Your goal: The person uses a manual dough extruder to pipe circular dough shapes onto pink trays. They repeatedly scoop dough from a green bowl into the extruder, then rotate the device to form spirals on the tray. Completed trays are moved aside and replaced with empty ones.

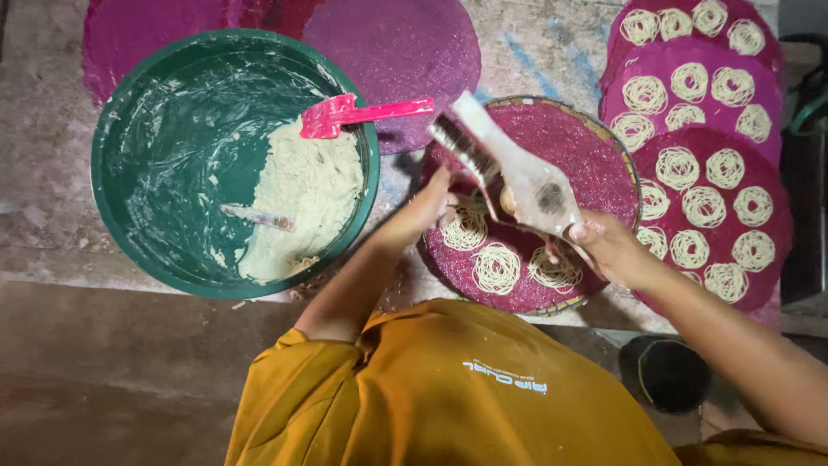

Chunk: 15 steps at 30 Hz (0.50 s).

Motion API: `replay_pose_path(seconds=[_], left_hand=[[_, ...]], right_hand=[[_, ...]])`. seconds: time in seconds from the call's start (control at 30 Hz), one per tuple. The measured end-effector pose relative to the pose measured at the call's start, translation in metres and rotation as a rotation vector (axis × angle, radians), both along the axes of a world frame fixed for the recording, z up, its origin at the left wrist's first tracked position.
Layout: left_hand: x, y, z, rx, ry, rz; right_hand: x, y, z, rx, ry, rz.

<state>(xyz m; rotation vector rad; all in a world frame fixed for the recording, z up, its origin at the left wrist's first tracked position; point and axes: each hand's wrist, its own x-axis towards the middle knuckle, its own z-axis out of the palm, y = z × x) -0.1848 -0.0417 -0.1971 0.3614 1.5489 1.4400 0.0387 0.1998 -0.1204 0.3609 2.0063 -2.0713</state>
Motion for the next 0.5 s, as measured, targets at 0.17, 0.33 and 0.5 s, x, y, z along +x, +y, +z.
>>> replay_pose_path(seconds=[0.17,0.33,0.5], left_hand=[[0.041,-0.044,0.026,-0.416,1.051,-0.289],[0.054,-0.046,0.038,-0.040,1.655,-0.136],[0.058,-0.036,0.036,-0.069,1.427,-0.313]], right_hand=[[0.013,0.000,-0.023,-0.071,0.083,-0.130],[0.032,-0.024,-0.020,-0.216,0.361,-0.233],[0.051,-0.048,-0.014,-0.232,0.459,-0.345]])
